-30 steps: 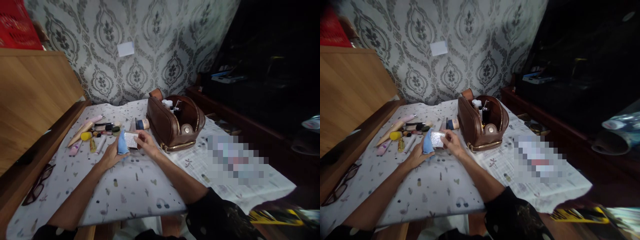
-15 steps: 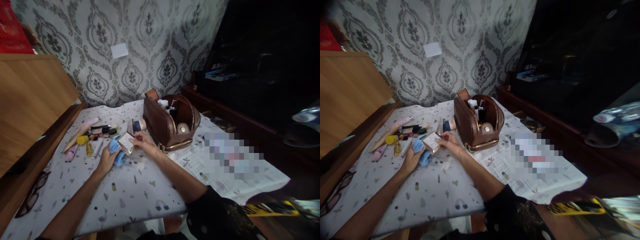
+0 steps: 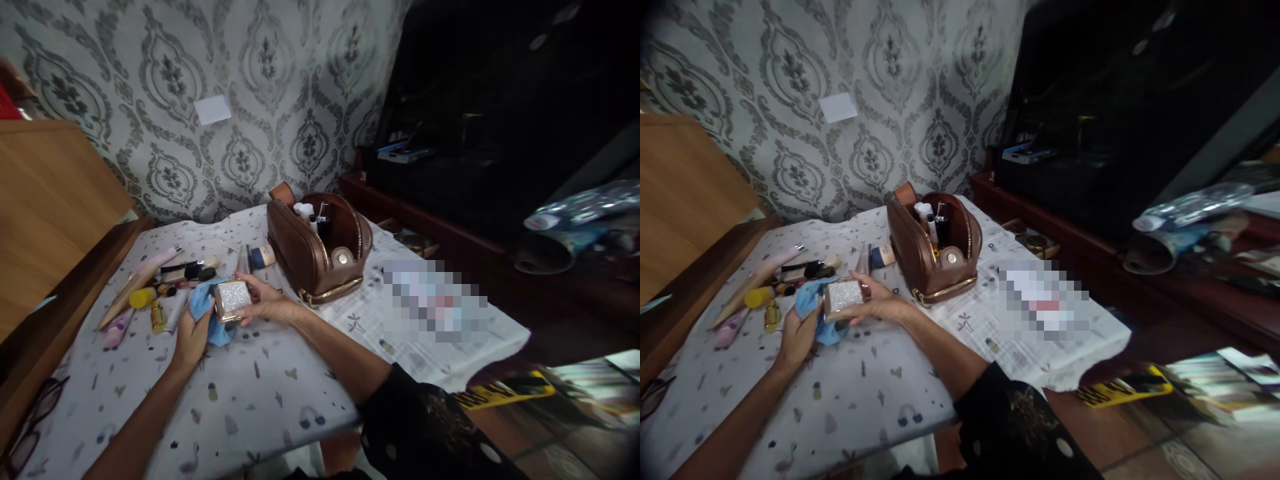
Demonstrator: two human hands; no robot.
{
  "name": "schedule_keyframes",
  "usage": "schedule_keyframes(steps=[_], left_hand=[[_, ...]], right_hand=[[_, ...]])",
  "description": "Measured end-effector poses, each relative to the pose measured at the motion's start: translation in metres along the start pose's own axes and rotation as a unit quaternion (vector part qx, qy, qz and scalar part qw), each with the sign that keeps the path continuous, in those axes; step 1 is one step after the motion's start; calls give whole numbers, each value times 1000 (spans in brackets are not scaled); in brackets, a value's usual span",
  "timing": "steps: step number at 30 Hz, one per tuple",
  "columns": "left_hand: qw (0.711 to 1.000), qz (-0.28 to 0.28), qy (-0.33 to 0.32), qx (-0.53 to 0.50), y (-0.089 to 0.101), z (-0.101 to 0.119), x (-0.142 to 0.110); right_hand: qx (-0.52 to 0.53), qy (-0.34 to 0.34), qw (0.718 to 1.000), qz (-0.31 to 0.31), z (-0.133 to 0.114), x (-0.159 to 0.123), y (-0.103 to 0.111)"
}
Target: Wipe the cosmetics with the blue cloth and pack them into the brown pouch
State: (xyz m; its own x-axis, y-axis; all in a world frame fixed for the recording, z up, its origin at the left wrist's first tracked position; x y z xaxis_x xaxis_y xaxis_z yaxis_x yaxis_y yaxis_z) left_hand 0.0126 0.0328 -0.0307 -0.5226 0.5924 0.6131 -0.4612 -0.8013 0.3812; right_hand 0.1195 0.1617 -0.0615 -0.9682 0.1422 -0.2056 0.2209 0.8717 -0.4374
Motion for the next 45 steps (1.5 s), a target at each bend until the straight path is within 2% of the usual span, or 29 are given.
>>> schedule_keyframes(steps=[4, 8, 11, 16, 18, 21, 25, 27, 29, 32, 35, 40, 45], left_hand=[[1000, -5, -3, 3, 3, 1, -2], [995, -75, -52, -34, -6, 14, -4], [992, -113, -55, -15, -11, 16, -5], [992, -115, -50, 16, -10, 12, -3], [992, -104, -63, 22, -8, 13, -1], [994, -78, -73, 34, -3, 14, 1], [995, -54, -70, 54, 0, 13, 1], [995, -51, -70, 57, -1, 14, 0], [994, -52, -77, 54, -2, 18, -1], [991, -58, -105, 56, -6, 29, -1], [986, -62, -136, 69, -8, 41, -1], [981, -66, -159, 86, -9, 43, -2], [972, -97, -190, 101, -13, 46, -4]], right_hand=[[-20, -9, 1000, -10, 5, 1, -2], [-3, 5, 1000, -4, 5, 5, -1], [11, 0, 1000, -3, 7, 8, 0], [-40, -5, 999, -12, 8, 7, -2], [-89, 20, 996, 14, 5, 5, 1], [-186, 67, 977, 84, -3, 2, 6], [-307, 119, 927, 179, -15, -6, 8], [-345, 123, 910, 196, -18, -7, 6], [-362, 127, 905, 186, -18, -8, 2], [-363, 143, 907, 157, -19, -10, -4], [-335, 145, 922, 129, -17, -11, -8], [-283, 158, 941, 96, -17, -13, -12], [-197, 110, 971, 78, -10, -7, -10]])
Point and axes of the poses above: each hand's wrist, its own x-axis towards the middle knuckle, its own y-axis out of the back of the hand, z = x × y, the point moved 8 cm from there along x, towards the middle knuckle, and after that the axes turned 13 degrees about -y, right-handed, at the moved point
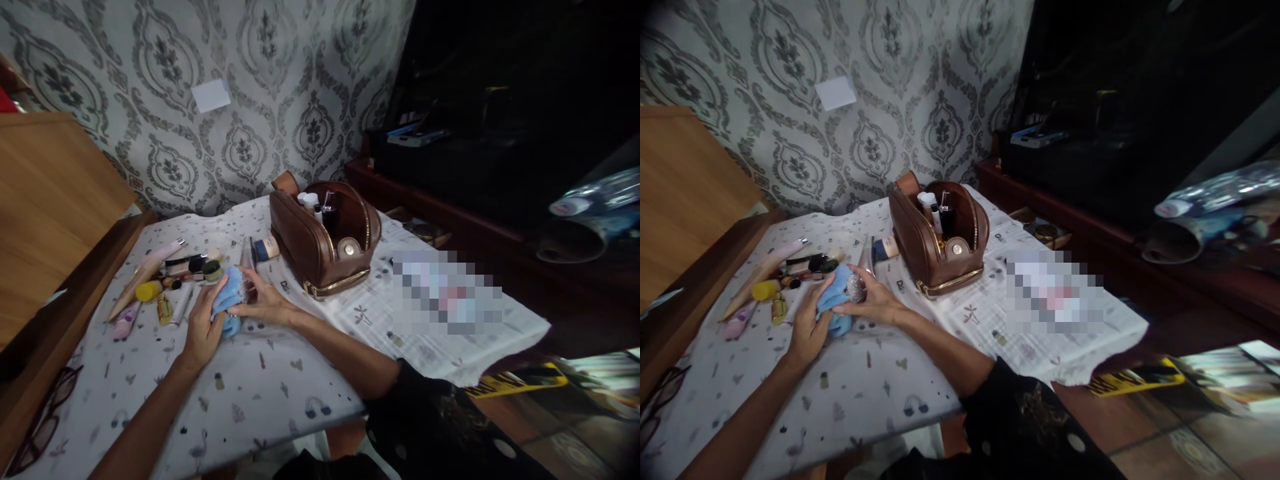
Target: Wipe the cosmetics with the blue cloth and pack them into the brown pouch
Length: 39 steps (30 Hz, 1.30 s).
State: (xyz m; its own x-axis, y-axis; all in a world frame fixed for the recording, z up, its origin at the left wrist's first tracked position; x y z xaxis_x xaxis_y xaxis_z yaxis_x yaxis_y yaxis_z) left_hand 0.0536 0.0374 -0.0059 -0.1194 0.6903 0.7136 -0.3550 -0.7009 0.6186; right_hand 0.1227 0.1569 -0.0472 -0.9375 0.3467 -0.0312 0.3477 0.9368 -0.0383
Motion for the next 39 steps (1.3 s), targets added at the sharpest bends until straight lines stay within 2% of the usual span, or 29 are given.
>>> schedule_keyframes(steps=[4, 8, 14, 17, 20, 23, 25, 26, 29, 34, 39], left_hand=[[999, -26, -23, 2, 0, 11, 5], [998, -34, -53, -2, 1, 21, 9], [1000, 14, 5, 17, 8, 11, 7], [998, 22, 62, 22, 9, -1, 2], [986, 32, 162, -16, 9, -18, -8], [951, 48, 291, -92, 6, -33, -21], [934, 78, 334, -102, 9, -36, -24], [936, 95, 326, -89, 14, -35, -21], [960, 125, 248, -38, 24, -28, -7], [983, 104, 153, -17, 16, -20, 1], [994, 57, 89, -5, 5, -12, -2]], right_hand=[[104, -54, 993, -26, 8, 4, -3], [193, -56, 979, -38, 7, 2, -4], [276, -87, 954, -76, 6, 2, -10], [302, -90, 945, -86, 4, 3, -11], [327, -92, 937, -88, 4, 4, -9], [339, -92, 933, -79, 5, 4, -6], [338, -93, 933, -76, 5, 3, -5], [336, -97, 933, -82, 5, 3, -7], [324, -113, 932, -117, 4, 0, -14], [298, -111, 933, -167, 1, -4, -24], [309, -110, 934, -137, 5, 0, -18]])
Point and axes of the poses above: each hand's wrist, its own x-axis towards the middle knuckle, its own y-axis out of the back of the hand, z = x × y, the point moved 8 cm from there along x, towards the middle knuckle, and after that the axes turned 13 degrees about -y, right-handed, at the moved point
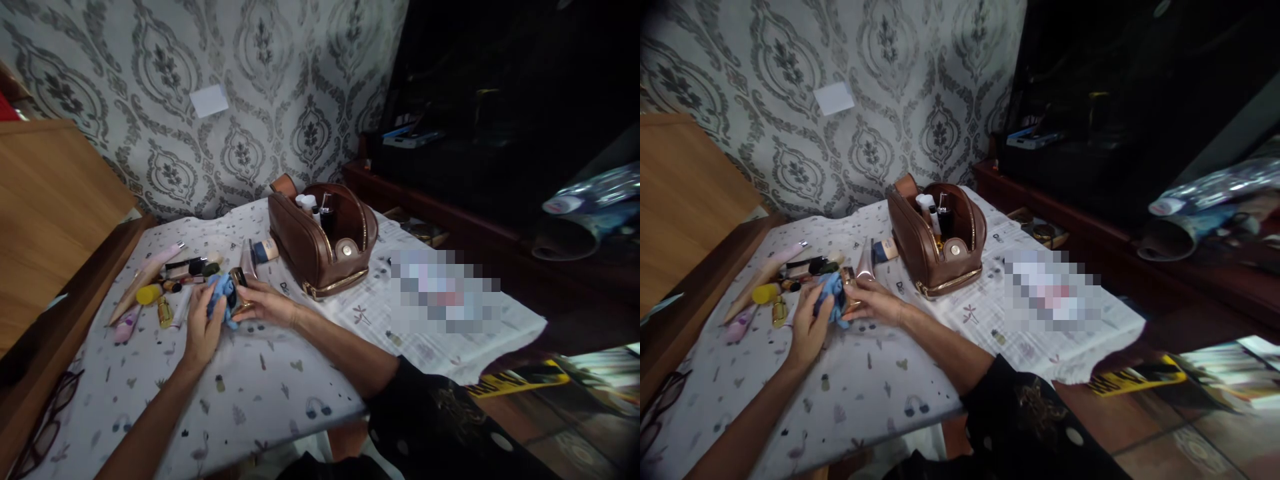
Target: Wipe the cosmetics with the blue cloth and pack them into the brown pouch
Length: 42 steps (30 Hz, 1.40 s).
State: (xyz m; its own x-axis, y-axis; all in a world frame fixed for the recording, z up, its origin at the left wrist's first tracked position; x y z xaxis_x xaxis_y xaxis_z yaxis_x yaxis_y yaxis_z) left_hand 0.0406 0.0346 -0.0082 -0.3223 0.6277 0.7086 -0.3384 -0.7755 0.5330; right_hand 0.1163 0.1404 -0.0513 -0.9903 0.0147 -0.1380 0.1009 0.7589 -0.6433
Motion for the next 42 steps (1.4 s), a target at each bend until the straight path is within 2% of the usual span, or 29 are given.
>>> schedule_keyframes(steps=[5, 7, 12, 16, 20, 26, 28, 33, 39, 42], left_hand=[[993, -94, -76, -14, -12, 7, -5], [990, -107, -92, 5, -13, 6, -6], [988, -87, -112, 55, -8, 7, -1], [989, -74, -100, 76, 1, 10, 6], [992, -39, -88, 84, 9, 16, 9], [997, 36, 5, 62, 15, 0, 2], [998, 47, 5, 39, 14, -1, 1], [998, 18, -60, 12, 10, 14, 4], [988, -34, -152, 10, -1, 28, 3], [981, -72, -177, 19, -8, 29, 1]], right_hand=[[-1, 7, 999, 35, 0, 4, 11], [-7, 11, 999, 47, 1, 5, 16], [-10, 7, 998, 68, 3, 7, 22], [-39, 6, 997, 59, 4, 8, 18], [-83, -1, 995, 60, 7, 7, 14], [-108, -9, 993, 35, 6, 1, 5], [-117, -1, 993, 36, 4, -1, 5], [-119, 6, 992, 33, 5, 3, 6], [-57, -2, 996, 71, 11, 8, 17], [-39, -11, 996, 79, 11, 8, 19]])
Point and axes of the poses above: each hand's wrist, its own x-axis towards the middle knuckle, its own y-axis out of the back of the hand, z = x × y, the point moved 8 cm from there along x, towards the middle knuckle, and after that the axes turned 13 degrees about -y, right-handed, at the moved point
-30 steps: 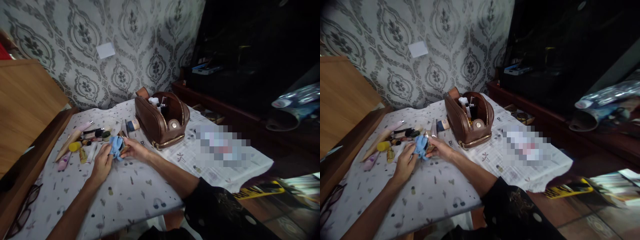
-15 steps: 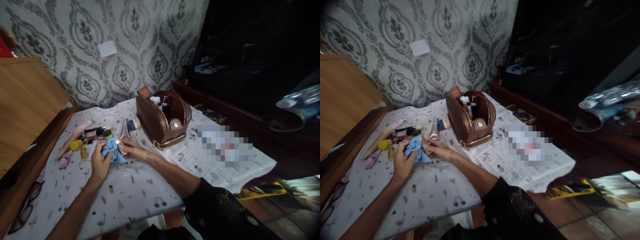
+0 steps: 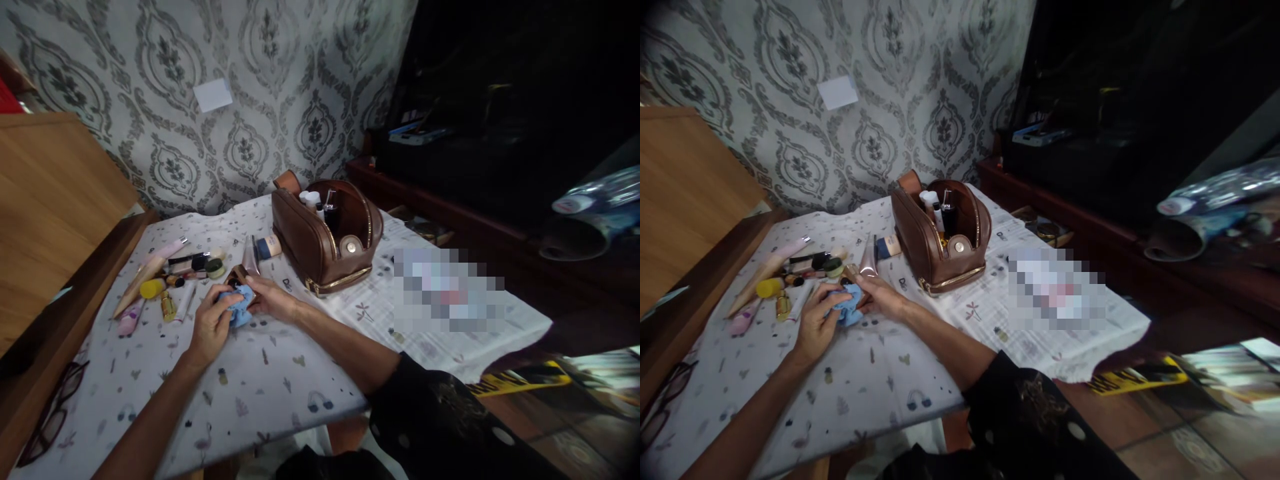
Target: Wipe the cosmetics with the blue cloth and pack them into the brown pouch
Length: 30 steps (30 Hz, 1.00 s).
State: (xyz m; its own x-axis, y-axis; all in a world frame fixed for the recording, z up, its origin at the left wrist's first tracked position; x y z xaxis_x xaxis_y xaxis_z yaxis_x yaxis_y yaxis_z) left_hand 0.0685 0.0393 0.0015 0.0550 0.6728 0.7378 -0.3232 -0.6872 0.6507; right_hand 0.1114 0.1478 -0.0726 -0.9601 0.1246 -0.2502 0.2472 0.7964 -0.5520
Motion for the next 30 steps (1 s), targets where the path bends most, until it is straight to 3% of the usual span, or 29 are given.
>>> schedule_keyframes(steps=[3, 11, 19, 25, 30], left_hand=[[1000, -11, 6, 7, -1, -3, -1], [994, 64, 76, 54, 14, -22, -4], [986, 14, 137, 90, 10, -40, -13], [989, -36, 122, 69, -1, -27, -7], [991, -42, 116, 61, -4, -19, -5]], right_hand=[[9, -4, 1000, 3, -2, -1, 0], [-7, -8, 1000, -18, -5, -5, -4], [56, 1, 998, -12, -5, -2, 1], [130, 30, 991, -8, -14, -6, 4], [141, 30, 990, 4, -15, -9, 5]])
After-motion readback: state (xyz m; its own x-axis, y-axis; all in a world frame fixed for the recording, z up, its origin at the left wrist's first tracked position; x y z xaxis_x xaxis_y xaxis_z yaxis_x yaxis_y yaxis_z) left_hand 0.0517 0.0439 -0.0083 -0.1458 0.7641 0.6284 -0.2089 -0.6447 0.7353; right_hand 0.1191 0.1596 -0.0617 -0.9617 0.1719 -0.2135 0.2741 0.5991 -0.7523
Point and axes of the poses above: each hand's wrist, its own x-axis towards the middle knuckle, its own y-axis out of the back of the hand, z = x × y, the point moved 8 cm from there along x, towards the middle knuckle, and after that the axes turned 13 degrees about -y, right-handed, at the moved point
